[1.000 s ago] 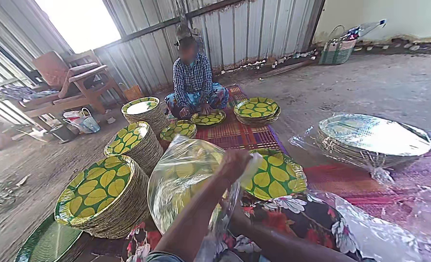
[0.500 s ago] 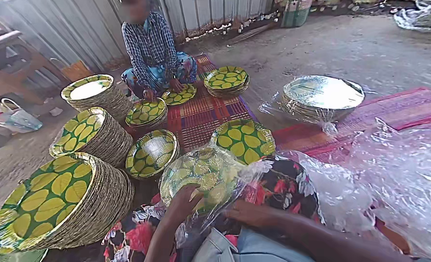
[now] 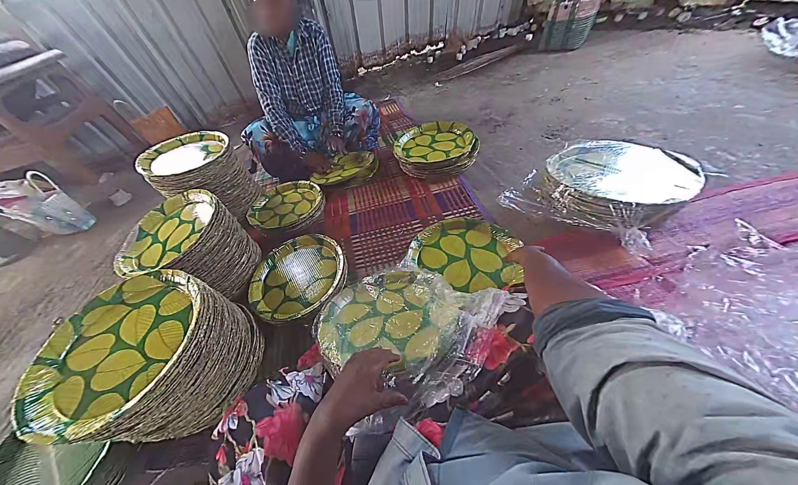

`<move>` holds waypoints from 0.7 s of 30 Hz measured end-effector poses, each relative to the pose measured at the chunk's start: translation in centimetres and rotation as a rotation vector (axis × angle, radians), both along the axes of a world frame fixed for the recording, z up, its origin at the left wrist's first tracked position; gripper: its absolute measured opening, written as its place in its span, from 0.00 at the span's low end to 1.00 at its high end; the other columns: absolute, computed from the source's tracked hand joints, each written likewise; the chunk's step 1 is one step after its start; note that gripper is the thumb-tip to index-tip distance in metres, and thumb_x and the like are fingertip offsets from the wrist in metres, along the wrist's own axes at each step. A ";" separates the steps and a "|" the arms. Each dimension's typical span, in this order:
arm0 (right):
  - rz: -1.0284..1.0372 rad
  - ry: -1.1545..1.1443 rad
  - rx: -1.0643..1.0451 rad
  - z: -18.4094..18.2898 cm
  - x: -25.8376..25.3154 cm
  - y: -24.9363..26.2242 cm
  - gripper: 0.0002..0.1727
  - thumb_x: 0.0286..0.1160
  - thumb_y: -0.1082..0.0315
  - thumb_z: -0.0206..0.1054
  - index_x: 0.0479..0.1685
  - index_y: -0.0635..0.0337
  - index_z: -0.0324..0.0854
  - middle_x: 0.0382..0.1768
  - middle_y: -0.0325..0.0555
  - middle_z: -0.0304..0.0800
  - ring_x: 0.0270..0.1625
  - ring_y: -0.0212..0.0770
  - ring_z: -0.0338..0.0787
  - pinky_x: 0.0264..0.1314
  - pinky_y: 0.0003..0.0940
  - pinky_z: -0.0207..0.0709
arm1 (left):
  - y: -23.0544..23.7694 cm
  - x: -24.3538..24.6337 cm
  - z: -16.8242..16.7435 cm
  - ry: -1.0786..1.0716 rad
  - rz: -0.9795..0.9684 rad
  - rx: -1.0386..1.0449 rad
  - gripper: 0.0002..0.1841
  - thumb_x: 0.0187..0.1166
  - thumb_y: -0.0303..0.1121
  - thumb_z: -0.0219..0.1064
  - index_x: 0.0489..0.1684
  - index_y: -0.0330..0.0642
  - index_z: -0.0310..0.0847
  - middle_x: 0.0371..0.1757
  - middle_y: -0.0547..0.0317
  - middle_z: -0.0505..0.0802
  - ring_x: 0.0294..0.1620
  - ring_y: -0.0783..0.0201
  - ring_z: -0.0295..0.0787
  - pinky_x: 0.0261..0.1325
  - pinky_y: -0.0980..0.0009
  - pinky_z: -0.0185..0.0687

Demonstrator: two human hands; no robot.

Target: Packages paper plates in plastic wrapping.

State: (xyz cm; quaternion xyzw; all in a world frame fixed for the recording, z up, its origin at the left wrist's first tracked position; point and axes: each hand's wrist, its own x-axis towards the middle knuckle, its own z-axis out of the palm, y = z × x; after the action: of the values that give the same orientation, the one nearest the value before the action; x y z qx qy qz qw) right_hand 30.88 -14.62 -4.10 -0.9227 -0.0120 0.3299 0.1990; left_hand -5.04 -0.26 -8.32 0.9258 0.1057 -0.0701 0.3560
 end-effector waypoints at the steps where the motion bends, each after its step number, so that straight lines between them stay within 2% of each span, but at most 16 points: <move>1: -0.076 0.006 -0.008 0.7 -1.1 0.3 0.38 0.82 0.75 0.59 0.90 0.76 0.46 0.89 0.68 0.55 0.91 0.54 0.58 0.88 0.42 0.54 | 0.0 0.1 -0.2 0.033 -0.007 0.018 0.34 0.70 0.44 0.79 0.73 0.32 0.79 0.74 0.38 0.85 0.81 0.44 0.75 0.85 0.45 0.60; 4: -0.141 0.032 0.018 -0.1 0.2 0.0 0.32 0.82 0.76 0.61 0.84 0.77 0.56 0.85 0.67 0.63 0.86 0.51 0.67 0.85 0.40 0.60 | 0.4 0.8 -0.4 0.106 -0.003 0.017 0.32 0.73 0.41 0.78 0.74 0.32 0.79 0.74 0.39 0.85 0.80 0.45 0.76 0.85 0.49 0.63; 6: -0.121 -0.039 0.240 -5.5 4.0 -1.1 0.27 0.85 0.70 0.62 0.77 0.79 0.64 0.77 0.73 0.71 0.77 0.57 0.75 0.78 0.48 0.68 | 0.6 0.9 -0.3 0.041 -0.022 -0.016 0.34 0.71 0.44 0.79 0.73 0.32 0.79 0.73 0.38 0.85 0.79 0.44 0.77 0.84 0.48 0.65; 7: -0.229 -0.177 0.394 -9.9 6.1 -0.7 0.27 0.79 0.69 0.68 0.71 0.81 0.71 0.69 0.78 0.77 0.70 0.64 0.81 0.71 0.57 0.73 | 0.5 0.9 -0.1 0.006 -0.038 -0.035 0.35 0.69 0.45 0.80 0.74 0.32 0.78 0.74 0.38 0.85 0.79 0.44 0.77 0.83 0.48 0.65; 8: -0.274 -0.129 0.468 -12.1 8.3 -0.5 0.29 0.79 0.67 0.69 0.73 0.80 0.70 0.70 0.77 0.76 0.71 0.65 0.79 0.72 0.61 0.71 | 0.3 0.9 0.2 -0.026 -0.053 -0.048 0.37 0.68 0.45 0.81 0.75 0.32 0.79 0.74 0.38 0.85 0.79 0.45 0.77 0.83 0.47 0.66; 9: -0.304 -0.032 0.501 -12.5 9.7 -0.3 0.32 0.80 0.66 0.69 0.78 0.78 0.66 0.75 0.75 0.72 0.77 0.65 0.75 0.76 0.63 0.67 | 0.1 0.9 0.4 -0.042 -0.072 -0.046 0.37 0.66 0.46 0.81 0.74 0.32 0.79 0.74 0.38 0.85 0.79 0.45 0.78 0.82 0.46 0.67; 10: -0.336 0.018 0.542 -12.3 10.4 0.2 0.33 0.81 0.66 0.69 0.81 0.75 0.64 0.78 0.73 0.69 0.79 0.63 0.73 0.77 0.62 0.66 | -0.1 0.9 0.5 -0.047 -0.088 -0.025 0.37 0.65 0.46 0.82 0.73 0.33 0.80 0.73 0.38 0.85 0.78 0.44 0.78 0.81 0.45 0.68; 12: -0.345 -0.037 0.627 -11.7 10.6 1.3 0.33 0.83 0.64 0.66 0.83 0.71 0.62 0.79 0.70 0.68 0.79 0.60 0.72 0.76 0.61 0.66 | -0.7 1.2 0.8 0.049 -0.101 0.040 0.35 0.65 0.46 0.82 0.70 0.33 0.82 0.73 0.39 0.86 0.78 0.42 0.78 0.79 0.41 0.68; 13: -0.327 -0.114 0.661 -11.4 10.8 1.8 0.34 0.83 0.65 0.66 0.85 0.70 0.60 0.80 0.70 0.69 0.79 0.61 0.72 0.76 0.61 0.67 | -0.9 1.5 1.0 0.122 -0.104 0.069 0.31 0.68 0.44 0.80 0.69 0.34 0.82 0.73 0.39 0.85 0.79 0.42 0.77 0.79 0.40 0.67; 15: -0.308 -0.287 0.726 -10.3 10.8 2.3 0.40 0.82 0.67 0.64 0.91 0.68 0.49 0.85 0.72 0.60 0.86 0.65 0.65 0.82 0.64 0.62 | -1.0 1.9 0.9 0.200 -0.093 0.113 0.21 0.78 0.36 0.72 0.64 0.32 0.85 0.74 0.38 0.84 0.80 0.41 0.76 0.80 0.41 0.67; 17: -0.337 -0.431 0.824 -8.4 9.7 2.0 0.42 0.85 0.66 0.60 0.95 0.66 0.40 0.90 0.71 0.50 0.92 0.62 0.55 0.90 0.57 0.53 | -0.7 1.6 0.0 0.037 -0.028 0.109 0.12 0.81 0.28 0.66 0.52 0.29 0.90 0.67 0.37 0.89 0.75 0.41 0.82 0.78 0.46 0.72; 18: -0.379 -0.462 0.918 -7.4 8.8 1.3 0.43 0.87 0.64 0.58 0.95 0.66 0.36 0.92 0.69 0.45 0.94 0.59 0.50 0.93 0.53 0.49 | -0.6 1.4 -0.2 -0.059 0.017 0.080 0.11 0.82 0.27 0.64 0.49 0.29 0.90 0.64 0.37 0.91 0.73 0.42 0.84 0.78 0.48 0.73; 19: -0.432 -0.486 1.028 -6.4 8.2 0.4 0.43 0.88 0.63 0.57 0.95 0.65 0.35 0.93 0.66 0.45 0.94 0.54 0.51 0.93 0.48 0.50 | -0.5 1.3 -0.3 -0.160 0.067 0.053 0.12 0.82 0.27 0.63 0.47 0.29 0.91 0.61 0.37 0.92 0.70 0.43 0.85 0.76 0.50 0.74; 21: -0.528 -0.476 1.235 -4.7 7.1 -1.9 0.39 0.88 0.63 0.58 0.94 0.62 0.45 0.88 0.57 0.61 0.86 0.44 0.67 0.85 0.40 0.65 | -0.3 1.2 -0.4 -0.290 0.199 0.021 0.13 0.84 0.30 0.61 0.48 0.29 0.89 0.52 0.40 0.92 0.57 0.49 0.89 0.64 0.54 0.81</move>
State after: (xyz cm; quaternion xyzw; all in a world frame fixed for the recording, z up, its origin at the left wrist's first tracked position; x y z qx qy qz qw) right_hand 37.93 -16.48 -8.81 -0.6604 -0.0157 -0.0067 0.7507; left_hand -3.80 -0.58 -8.67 0.9149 0.1450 0.1011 0.3630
